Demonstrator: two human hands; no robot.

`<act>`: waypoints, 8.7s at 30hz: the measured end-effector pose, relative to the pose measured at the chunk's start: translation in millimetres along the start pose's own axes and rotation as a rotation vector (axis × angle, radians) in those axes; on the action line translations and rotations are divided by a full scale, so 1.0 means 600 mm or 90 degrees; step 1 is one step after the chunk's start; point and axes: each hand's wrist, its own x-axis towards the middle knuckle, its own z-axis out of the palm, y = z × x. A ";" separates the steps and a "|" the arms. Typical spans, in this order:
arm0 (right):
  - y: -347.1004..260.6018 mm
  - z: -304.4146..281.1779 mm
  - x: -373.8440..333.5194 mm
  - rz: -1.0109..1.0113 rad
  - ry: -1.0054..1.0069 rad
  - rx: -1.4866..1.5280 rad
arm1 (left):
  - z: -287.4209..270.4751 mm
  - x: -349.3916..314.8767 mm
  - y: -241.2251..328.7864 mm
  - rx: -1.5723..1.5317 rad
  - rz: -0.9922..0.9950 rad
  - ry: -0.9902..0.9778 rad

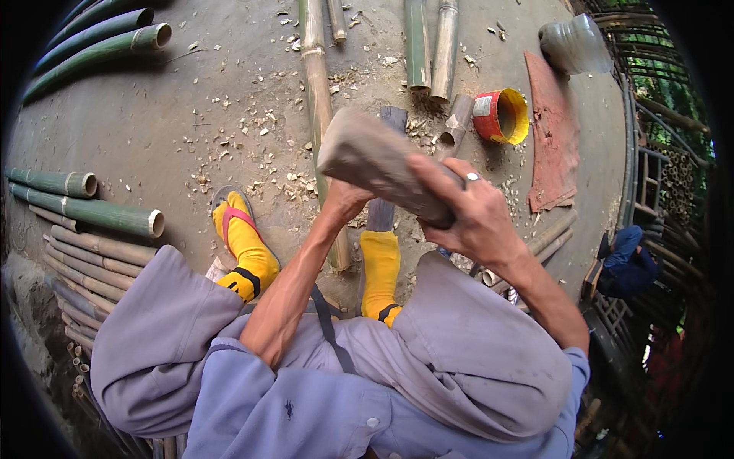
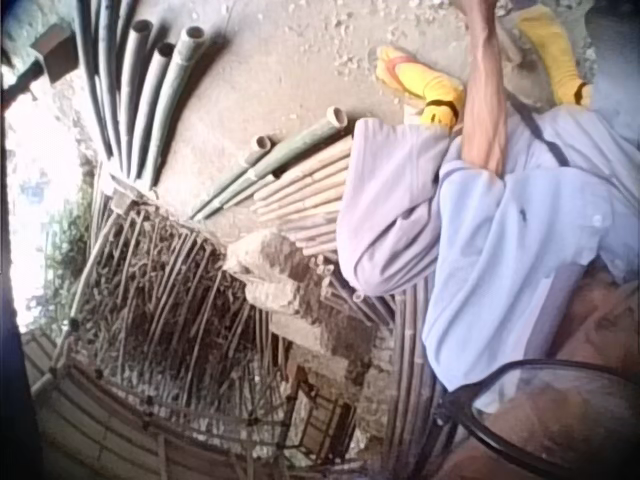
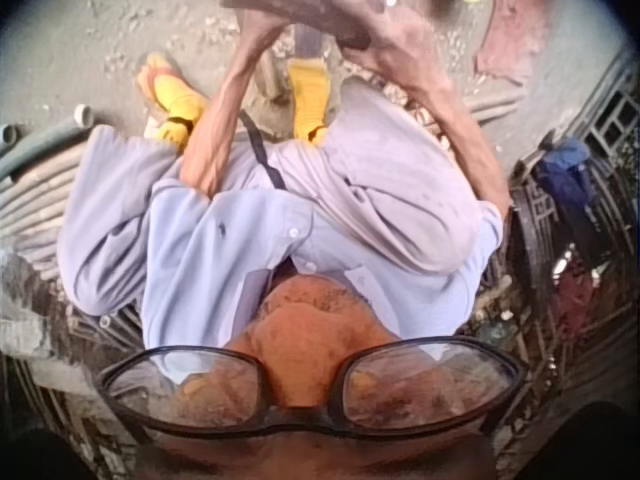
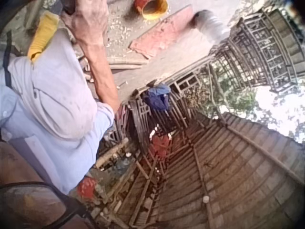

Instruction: The person carves and cuts bamboo stalks on the ground. The person uses a large knife and a wooden mallet to strike a metal carving tool, creating holes in the bamboo, then measures and saws the bamboo into sections.

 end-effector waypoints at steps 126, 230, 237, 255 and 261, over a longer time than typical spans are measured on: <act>0.068 -0.001 -0.058 0.028 0.170 0.155 | 0.057 0.011 -0.014 0.091 0.179 0.096; 0.027 0.442 -0.391 0.852 0.387 0.191 | -0.102 0.151 0.094 0.911 0.288 -0.057; -0.162 0.556 -0.468 1.030 0.172 0.577 | -0.043 0.231 0.099 0.936 0.329 -0.236; -0.159 0.378 -0.364 0.790 0.297 0.503 | 0.116 0.200 0.359 1.328 0.270 -0.676; -0.164 0.350 -0.350 0.738 0.260 0.494 | -0.066 0.108 0.400 1.238 0.087 -0.606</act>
